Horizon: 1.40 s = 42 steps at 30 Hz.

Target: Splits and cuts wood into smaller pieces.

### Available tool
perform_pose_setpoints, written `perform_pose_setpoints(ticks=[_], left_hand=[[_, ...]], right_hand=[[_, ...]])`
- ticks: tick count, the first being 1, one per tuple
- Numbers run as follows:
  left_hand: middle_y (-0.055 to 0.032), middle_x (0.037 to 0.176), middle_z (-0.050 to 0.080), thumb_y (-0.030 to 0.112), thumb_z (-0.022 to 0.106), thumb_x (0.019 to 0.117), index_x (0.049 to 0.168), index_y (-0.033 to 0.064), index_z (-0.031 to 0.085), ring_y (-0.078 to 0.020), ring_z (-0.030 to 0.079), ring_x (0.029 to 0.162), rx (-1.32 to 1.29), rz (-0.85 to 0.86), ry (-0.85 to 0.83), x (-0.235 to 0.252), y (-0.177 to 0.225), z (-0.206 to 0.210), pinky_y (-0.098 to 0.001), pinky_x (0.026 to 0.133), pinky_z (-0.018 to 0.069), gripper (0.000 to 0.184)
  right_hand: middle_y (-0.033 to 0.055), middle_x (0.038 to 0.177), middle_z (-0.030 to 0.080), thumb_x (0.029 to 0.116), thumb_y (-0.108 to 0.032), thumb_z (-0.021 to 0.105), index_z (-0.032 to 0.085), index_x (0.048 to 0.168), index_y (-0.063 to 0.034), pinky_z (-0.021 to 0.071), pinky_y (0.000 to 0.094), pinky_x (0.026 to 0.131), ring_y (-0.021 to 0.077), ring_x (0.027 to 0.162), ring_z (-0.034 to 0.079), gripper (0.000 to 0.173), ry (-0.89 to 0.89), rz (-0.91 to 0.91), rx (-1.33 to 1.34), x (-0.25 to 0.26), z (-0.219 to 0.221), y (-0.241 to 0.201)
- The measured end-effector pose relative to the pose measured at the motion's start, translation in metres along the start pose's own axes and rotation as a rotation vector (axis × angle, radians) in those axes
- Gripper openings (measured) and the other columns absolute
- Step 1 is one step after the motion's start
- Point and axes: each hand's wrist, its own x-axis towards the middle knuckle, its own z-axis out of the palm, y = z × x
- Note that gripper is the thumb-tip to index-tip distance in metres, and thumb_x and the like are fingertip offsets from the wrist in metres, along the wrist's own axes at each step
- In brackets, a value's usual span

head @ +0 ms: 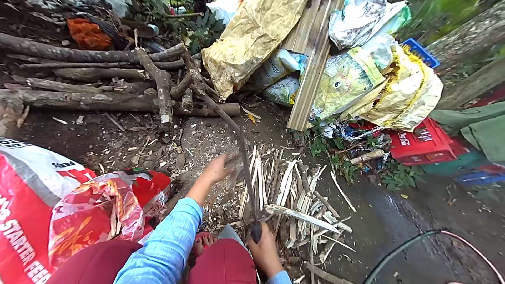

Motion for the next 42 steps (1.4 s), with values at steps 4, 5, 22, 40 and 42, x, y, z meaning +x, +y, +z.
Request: perform_pose_setpoints(ticks=[4,5,22,40,42], left_hand=[[-0.0275,0.151,0.049,0.015,0.065,0.101,0.153,-0.0022,0.041,-0.0414,0.051,0.137,-0.081,-0.031,0.138,-0.017,-0.001,-0.023,-0.0545,0.116,0.0397,0.06],[-0.0276,0.15,0.049,0.015,0.065,0.1016,0.153,-0.0025,0.04,-0.0415,0.051,0.138,-0.095,-0.017,0.186,-0.023,0.004,-0.034,-0.0547,0.116,0.0397,0.06],[-0.026,0.135,0.061,0.008,0.059,0.1022,0.138,-0.0067,0.055,-0.0336,0.064,0.122,-0.23,0.101,0.54,-0.105,0.009,-0.052,-0.048,0.105,0.0506,0.039],[-0.0238,0.133,0.063,0.008,0.058,0.1029,0.132,-0.006,0.059,-0.0276,0.066,0.117,-0.191,0.086,0.476,-0.104,0.005,-0.037,-0.0423,0.101,0.0532,0.032],[-0.0246,0.131,0.064,0.009,0.057,0.1033,0.133,-0.0065,0.059,-0.0286,0.067,0.115,-0.188,0.084,0.508,-0.104,0.002,-0.039,-0.0442,0.1,0.0533,0.033]], right_hand=[[0.0216,0.1,0.07,0.086,-0.012,0.072,0.057,0.131,0.0026,0.0556,0.0534,0.087,0.0343,0.093,0.07,0.05,-0.022,-0.1,-0.003,0.002,-0.006,-0.008],[0.0215,0.098,0.07,0.0852,-0.012,0.072,0.058,0.129,0.0034,0.0556,0.0532,0.085,0.034,0.091,0.07,0.049,-0.007,-0.136,0.016,-0.002,-0.009,-0.01],[0.0203,0.092,0.068,0.0832,-0.006,0.072,0.057,0.127,0.0054,0.0584,0.05,0.073,0.0299,0.075,0.068,0.048,0.088,-0.067,0.377,0.005,-0.008,0.021],[0.0222,0.1,0.07,0.0852,-0.013,0.074,0.059,0.128,0.0046,0.0551,0.0531,0.087,0.0342,0.093,0.069,0.048,0.042,-0.091,0.206,-0.003,-0.001,0.029],[0.0177,0.086,0.068,0.0807,-0.015,0.073,0.061,0.121,0.0084,0.0563,0.0468,0.074,0.0267,0.076,0.067,0.048,0.215,-0.252,0.333,-0.017,-0.006,0.026]])
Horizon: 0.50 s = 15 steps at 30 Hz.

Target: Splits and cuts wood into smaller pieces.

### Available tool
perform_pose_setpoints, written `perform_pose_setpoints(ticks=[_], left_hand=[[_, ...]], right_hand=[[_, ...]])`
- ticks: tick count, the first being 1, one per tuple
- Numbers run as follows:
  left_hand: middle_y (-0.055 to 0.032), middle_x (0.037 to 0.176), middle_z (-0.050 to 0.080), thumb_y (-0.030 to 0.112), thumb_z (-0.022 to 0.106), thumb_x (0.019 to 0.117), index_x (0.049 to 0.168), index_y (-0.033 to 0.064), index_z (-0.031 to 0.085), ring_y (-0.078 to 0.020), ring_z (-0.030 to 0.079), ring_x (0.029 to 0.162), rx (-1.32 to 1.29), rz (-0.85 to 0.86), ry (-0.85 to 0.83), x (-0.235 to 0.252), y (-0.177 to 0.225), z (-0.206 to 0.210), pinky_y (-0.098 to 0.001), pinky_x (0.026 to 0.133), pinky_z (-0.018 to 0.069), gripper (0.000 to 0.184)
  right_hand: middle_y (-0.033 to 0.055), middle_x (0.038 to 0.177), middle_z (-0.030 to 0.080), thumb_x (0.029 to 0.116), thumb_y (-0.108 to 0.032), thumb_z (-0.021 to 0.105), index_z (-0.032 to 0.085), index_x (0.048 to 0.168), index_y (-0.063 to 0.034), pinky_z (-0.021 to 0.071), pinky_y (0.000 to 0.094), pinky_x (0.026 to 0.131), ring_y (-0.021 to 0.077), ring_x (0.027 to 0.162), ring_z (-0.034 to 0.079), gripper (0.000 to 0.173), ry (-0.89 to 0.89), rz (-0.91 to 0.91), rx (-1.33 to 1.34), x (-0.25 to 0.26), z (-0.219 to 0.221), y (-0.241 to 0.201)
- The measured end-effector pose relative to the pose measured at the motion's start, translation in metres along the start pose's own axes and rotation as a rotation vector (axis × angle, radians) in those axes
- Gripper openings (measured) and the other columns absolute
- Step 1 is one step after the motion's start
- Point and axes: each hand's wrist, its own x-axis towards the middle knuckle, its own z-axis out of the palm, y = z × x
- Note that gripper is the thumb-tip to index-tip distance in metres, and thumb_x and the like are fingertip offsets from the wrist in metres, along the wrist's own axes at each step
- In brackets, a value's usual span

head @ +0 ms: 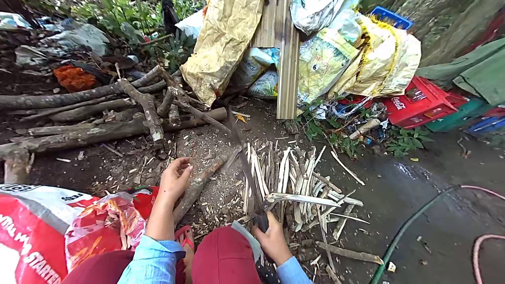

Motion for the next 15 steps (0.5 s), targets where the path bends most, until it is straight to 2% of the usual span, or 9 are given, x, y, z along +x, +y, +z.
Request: perform_pose_setpoints(ticks=[2,4,6,8,9,12,15], left_hand=[[-0.0245,0.127,0.066,0.008,0.058,0.103,0.131,-0.0061,0.061,-0.0288,0.068,0.112,-0.014,-0.01,0.024,0.0,-0.002,0.0,-0.0447,0.098,0.0538,0.031],[-0.0235,0.128,0.066,0.007,0.059,0.1027,0.13,-0.0052,0.061,-0.0284,0.067,0.112,-0.02,-0.021,0.019,0.001,-0.006,0.002,-0.0454,0.098,0.0532,0.03],[-0.0237,0.131,0.064,0.007,0.059,0.1032,0.132,-0.0058,0.06,-0.0291,0.067,0.116,0.004,-0.046,-0.016,0.002,-0.007,0.006,-0.0462,0.101,0.0526,0.031],[-0.0239,0.133,0.063,0.007,0.059,0.104,0.133,-0.0059,0.058,-0.0294,0.066,0.117,0.026,-0.059,-0.054,0.002,-0.007,0.01,-0.0468,0.103,0.0517,0.032],[-0.024,0.133,0.063,0.007,0.059,0.104,0.132,-0.0059,0.058,-0.0297,0.066,0.118,0.028,-0.058,-0.067,0.002,-0.007,0.013,-0.047,0.103,0.0518,0.031],[-0.0238,0.132,0.064,0.008,0.058,0.1042,0.132,-0.005,0.059,-0.0302,0.066,0.116,0.027,-0.069,-0.078,0.002,-0.008,0.013,-0.0484,0.101,0.0518,0.031],[-0.0224,0.132,0.064,0.008,0.058,0.104,0.134,-0.0037,0.058,-0.0277,0.066,0.115,0.042,-0.072,-0.063,0.002,-0.01,0.009,-0.0467,0.1,0.0522,0.032]], right_hand=[[0.0144,0.082,0.068,0.0808,-0.019,0.071,0.061,0.121,0.0116,0.0571,0.0399,0.069,0.0197,0.071,0.066,0.051,0.138,-0.122,0.073,-0.009,0.002,-0.005],[0.0185,0.086,0.069,0.0831,-0.017,0.071,0.06,0.123,0.0137,0.0578,0.0422,0.073,0.0235,0.075,0.068,0.052,0.174,-0.07,0.068,-0.012,0.012,0.002],[0.0272,0.103,0.07,0.0907,-0.013,0.07,0.054,0.134,0.0117,0.056,0.0528,0.089,0.0365,0.094,0.071,0.053,0.002,0.183,-0.029,-0.005,0.026,0.027],[0.0271,0.118,0.068,0.0946,-0.015,0.067,0.048,0.144,0.0034,0.052,0.0553,0.1,0.0392,0.112,0.068,0.056,-0.217,0.41,-0.167,0.014,0.037,0.057],[0.0266,0.121,0.068,0.0944,-0.015,0.067,0.047,0.145,0.0015,0.0513,0.0557,0.101,0.0393,0.115,0.067,0.057,-0.263,0.446,-0.199,0.02,0.039,0.065],[0.0262,0.114,0.068,0.0889,-0.011,0.071,0.055,0.136,0.0039,0.0531,0.0565,0.095,0.0386,0.106,0.068,0.052,-0.251,0.373,-0.148,0.034,0.022,0.05],[0.02,0.101,0.068,0.0848,-0.01,0.071,0.058,0.127,0.0037,0.0572,0.0494,0.082,0.0298,0.087,0.069,0.047,-0.162,0.252,0.019,0.031,0.0,0.028]])
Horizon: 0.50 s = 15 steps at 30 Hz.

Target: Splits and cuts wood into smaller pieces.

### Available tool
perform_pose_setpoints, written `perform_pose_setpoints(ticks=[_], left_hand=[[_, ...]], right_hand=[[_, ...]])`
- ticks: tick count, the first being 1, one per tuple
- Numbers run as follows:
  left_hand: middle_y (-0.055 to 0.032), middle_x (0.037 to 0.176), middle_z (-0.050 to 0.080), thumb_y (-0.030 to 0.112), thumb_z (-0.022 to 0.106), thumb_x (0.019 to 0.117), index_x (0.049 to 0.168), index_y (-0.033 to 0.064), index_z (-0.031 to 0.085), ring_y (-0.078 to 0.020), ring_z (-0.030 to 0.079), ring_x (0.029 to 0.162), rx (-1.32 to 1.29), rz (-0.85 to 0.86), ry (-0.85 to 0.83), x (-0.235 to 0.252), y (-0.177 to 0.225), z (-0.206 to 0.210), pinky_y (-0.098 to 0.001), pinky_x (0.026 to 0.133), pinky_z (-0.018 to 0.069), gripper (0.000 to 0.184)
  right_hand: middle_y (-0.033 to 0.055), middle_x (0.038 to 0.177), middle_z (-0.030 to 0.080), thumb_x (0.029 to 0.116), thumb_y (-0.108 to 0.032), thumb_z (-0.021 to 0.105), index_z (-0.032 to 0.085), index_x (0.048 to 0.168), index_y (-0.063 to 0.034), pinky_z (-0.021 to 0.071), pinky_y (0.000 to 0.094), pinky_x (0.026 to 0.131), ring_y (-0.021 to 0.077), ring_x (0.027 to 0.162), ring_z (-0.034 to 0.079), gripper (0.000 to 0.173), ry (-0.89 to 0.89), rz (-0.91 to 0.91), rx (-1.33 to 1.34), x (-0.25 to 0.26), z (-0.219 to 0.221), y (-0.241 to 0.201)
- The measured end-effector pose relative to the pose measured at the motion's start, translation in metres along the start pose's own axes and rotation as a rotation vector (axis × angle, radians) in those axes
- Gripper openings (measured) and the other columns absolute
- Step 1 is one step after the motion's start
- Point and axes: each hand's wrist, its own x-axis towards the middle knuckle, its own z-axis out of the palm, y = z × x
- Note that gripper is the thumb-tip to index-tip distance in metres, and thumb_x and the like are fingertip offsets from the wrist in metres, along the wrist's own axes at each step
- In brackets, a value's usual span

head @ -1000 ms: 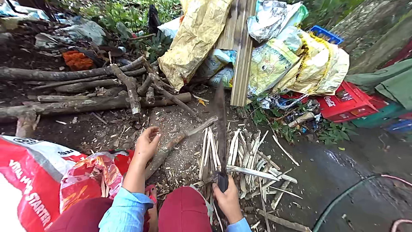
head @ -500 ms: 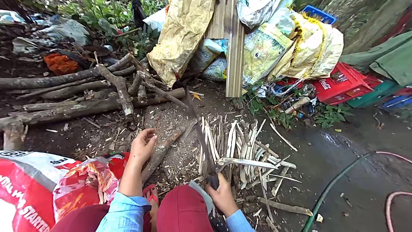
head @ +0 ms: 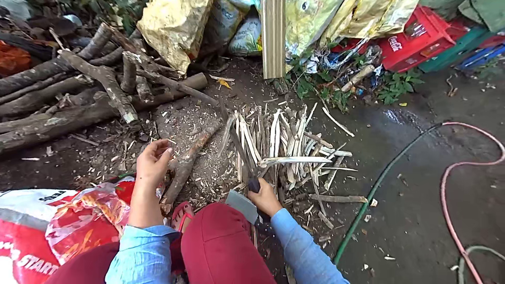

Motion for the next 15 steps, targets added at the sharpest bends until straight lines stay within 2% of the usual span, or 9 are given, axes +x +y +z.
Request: perform_pose_setpoints(ticks=[3,5,6,8,10,12,15], left_hand=[[-0.0238,0.131,0.063,0.008,0.058,0.1031,0.133,-0.0053,0.057,-0.0283,0.067,0.114,0.004,0.004,0.026,0.004,-0.008,0.001,-0.047,0.1,0.0523,0.033],[-0.0242,0.132,0.063,0.007,0.059,0.103,0.133,-0.0062,0.057,-0.0288,0.066,0.117,0.006,-0.008,0.03,0.007,-0.009,0.005,-0.0464,0.102,0.0513,0.033],[-0.0246,0.132,0.063,0.007,0.059,0.103,0.134,-0.0068,0.057,-0.0289,0.066,0.118,0.007,-0.011,0.023,0.009,-0.009,0.008,-0.0461,0.102,0.051,0.034],[-0.0246,0.131,0.064,0.007,0.059,0.103,0.133,-0.0065,0.058,-0.0286,0.066,0.117,0.014,-0.022,0.001,0.011,-0.008,0.014,-0.0456,0.102,0.0519,0.033],[-0.0253,0.129,0.064,0.007,0.059,0.1026,0.133,-0.007,0.058,-0.0287,0.067,0.115,0.02,-0.005,-0.027,0.012,-0.009,0.019,-0.0454,0.1,0.0527,0.033],[-0.025,0.13,0.064,0.008,0.059,0.103,0.133,-0.0073,0.058,-0.0273,0.066,0.117,0.03,0.012,-0.056,0.013,-0.01,0.021,-0.0432,0.102,0.0522,0.034],[-0.024,0.13,0.065,0.007,0.058,0.1031,0.133,-0.0068,0.058,-0.0256,0.066,0.117,0.034,0.003,-0.053,0.008,-0.007,0.019,-0.0411,0.102,0.0517,0.033]], right_hand=[[0.0186,0.093,0.068,0.0835,-0.013,0.07,0.058,0.127,0.0097,0.0568,0.0425,0.076,0.0238,0.08,0.067,0.05,0.18,-0.21,0.086,-0.024,-0.008,-0.013],[0.0215,0.092,0.07,0.0839,-0.014,0.071,0.058,0.126,0.0145,0.0578,0.0444,0.077,0.0266,0.081,0.069,0.053,0.293,-0.278,0.101,-0.031,0.006,-0.008],[0.024,0.094,0.07,0.0849,-0.014,0.071,0.057,0.128,0.0155,0.058,0.0469,0.08,0.03,0.084,0.07,0.053,0.296,-0.246,0.094,-0.029,0.016,0.0],[0.0272,0.106,0.07,0.0908,-0.014,0.07,0.054,0.136,0.0104,0.0559,0.0534,0.091,0.0374,0.098,0.071,0.054,0.128,-0.006,-0.014,-0.015,0.034,0.019],[0.0247,0.12,0.069,0.094,-0.017,0.067,0.049,0.144,0.0001,0.0525,0.0562,0.1,0.0382,0.113,0.068,0.056,-0.106,0.234,-0.197,0.012,0.045,0.037],[0.0239,0.123,0.068,0.0937,-0.018,0.067,0.048,0.145,-0.0028,0.052,0.0575,0.1,0.0383,0.116,0.067,0.057,-0.195,0.261,-0.293,0.027,0.045,0.035],[0.0236,0.116,0.069,0.0894,-0.015,0.07,0.056,0.135,0.0004,0.0527,0.0571,0.097,0.0379,0.11,0.068,0.05,-0.2,0.142,-0.29,0.024,0.026,0.01]])
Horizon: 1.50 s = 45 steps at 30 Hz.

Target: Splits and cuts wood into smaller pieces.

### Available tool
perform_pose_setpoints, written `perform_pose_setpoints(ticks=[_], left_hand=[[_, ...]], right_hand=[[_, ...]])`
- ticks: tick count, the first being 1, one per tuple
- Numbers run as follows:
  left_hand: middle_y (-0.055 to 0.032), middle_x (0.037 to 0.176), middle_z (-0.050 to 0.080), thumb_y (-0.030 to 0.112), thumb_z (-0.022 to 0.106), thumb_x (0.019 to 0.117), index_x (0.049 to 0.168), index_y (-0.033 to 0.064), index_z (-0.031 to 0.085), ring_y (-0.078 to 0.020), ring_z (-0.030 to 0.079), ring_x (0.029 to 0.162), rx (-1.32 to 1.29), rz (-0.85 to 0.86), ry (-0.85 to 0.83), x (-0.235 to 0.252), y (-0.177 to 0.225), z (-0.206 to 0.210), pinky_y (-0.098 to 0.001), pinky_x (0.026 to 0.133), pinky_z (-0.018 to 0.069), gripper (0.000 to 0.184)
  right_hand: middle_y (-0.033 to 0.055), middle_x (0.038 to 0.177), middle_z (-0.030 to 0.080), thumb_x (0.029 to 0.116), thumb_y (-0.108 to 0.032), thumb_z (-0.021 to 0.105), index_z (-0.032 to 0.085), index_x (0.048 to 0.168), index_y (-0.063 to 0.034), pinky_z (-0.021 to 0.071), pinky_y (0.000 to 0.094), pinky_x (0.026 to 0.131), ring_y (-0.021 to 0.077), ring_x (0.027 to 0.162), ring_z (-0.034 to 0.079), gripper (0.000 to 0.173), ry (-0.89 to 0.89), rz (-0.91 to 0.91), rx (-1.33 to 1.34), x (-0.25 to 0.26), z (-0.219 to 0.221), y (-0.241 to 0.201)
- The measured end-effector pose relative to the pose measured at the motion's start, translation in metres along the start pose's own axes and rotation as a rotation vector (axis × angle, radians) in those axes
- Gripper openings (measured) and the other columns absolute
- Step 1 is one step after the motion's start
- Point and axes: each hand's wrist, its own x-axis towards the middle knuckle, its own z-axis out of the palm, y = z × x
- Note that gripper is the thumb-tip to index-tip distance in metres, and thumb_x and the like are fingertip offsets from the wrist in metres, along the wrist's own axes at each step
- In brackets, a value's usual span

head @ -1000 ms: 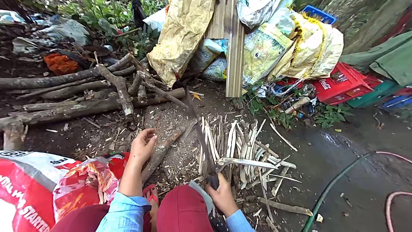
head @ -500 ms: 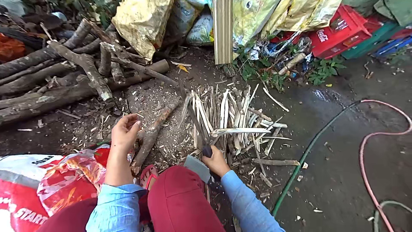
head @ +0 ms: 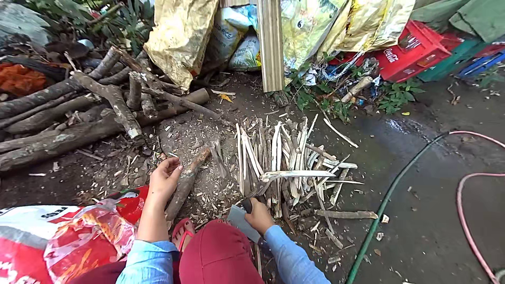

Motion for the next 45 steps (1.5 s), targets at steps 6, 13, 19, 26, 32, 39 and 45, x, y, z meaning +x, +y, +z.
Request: perform_pose_setpoints(ticks=[6,13,19,26,32,39,45], left_hand=[[-0.0235,0.129,0.065,0.006,0.057,0.1026,0.133,-0.0061,0.058,-0.0249,0.066,0.115,-0.038,-0.026,0.059,0.002,-0.006,-0.006,-0.0396,0.1,0.0526,0.033],[-0.0228,0.131,0.064,0.007,0.058,0.1031,0.136,-0.0066,0.056,-0.0244,0.066,0.116,-0.034,-0.073,-0.045,0.008,-0.012,0.012,-0.0391,0.102,0.052,0.036],[-0.0222,0.132,0.064,0.006,0.058,0.103,0.137,-0.0057,0.055,-0.024,0.066,0.117,-0.056,-0.103,-0.038,0.007,-0.015,0.009,-0.0389,0.102,0.0519,0.037],[-0.0232,0.133,0.063,0.008,0.058,0.104,0.137,-0.0066,0.055,-0.0249,0.066,0.118,-0.03,-0.139,-0.077,0.012,-0.018,0.018,-0.0385,0.104,0.0512,0.036],[-0.0215,0.131,0.064,0.008,0.058,0.1036,0.141,-0.0039,0.052,-0.0258,0.067,0.116,-0.037,-0.145,-0.09,0.003,-0.01,0.015,-0.04,0.102,0.0522,0.04],[-0.0226,0.131,0.064,0.007,0.059,0.1035,0.144,-0.005,0.048,-0.0251,0.067,0.114,-0.058,-0.152,-0.058,0.007,-0.018,0.014,-0.0401,0.1,0.0526,0.044],[-0.0236,0.135,0.062,0.006,0.07,0.0961,0.149,-0.0025,0.044,-0.0308,0.066,0.119,-0.062,-0.184,-0.181,0.007,-0.02,0.038,-0.0439,0.102,0.0533,0.06]], right_hand=[[0.0235,0.099,0.07,0.0902,-0.018,0.071,0.057,0.13,0.0075,0.0556,0.0523,0.087,0.0355,0.091,0.07,0.049,0.212,-0.2,0.193,-0.045,-0.004,-0.005],[0.0252,0.124,0.067,0.0917,-0.016,0.069,0.05,0.144,-0.0003,0.0511,0.0568,0.102,0.0386,0.117,0.066,0.057,-0.014,0.142,0.057,0.015,0.034,0.034],[0.02,0.096,0.068,0.0856,-0.012,0.071,0.058,0.126,0.0039,0.0583,0.0496,0.078,0.0298,0.079,0.069,0.046,0.116,-0.092,0.305,-0.016,-0.002,0.012],[0.0271,0.114,0.07,0.0924,-0.015,0.07,0.052,0.14,0.0047,0.0531,0.0561,0.098,0.0398,0.108,0.069,0.055,0.106,0.06,0.13,-0.004,0.035,0.032],[0.0253,0.118,0.069,0.0895,-0.015,0.071,0.056,0.136,0.0018,0.0523,0.0569,0.099,0.0385,0.112,0.068,0.052,-0.026,0.095,0.038,0.017,0.038,0.036],[0.0252,0.097,0.07,0.0886,-0.013,0.072,0.057,0.131,0.01,0.0558,0.0527,0.086,0.0362,0.089,0.07,0.05,0.244,-0.147,0.249,-0.027,0.024,0.021],[0.0245,0.133,0.065,0.0935,-0.023,0.07,0.048,0.146,0.0009,0.0489,0.0561,0.107,0.0375,0.126,0.063,0.062,-0.115,0.255,-0.081,0.042,0.075,0.075]])
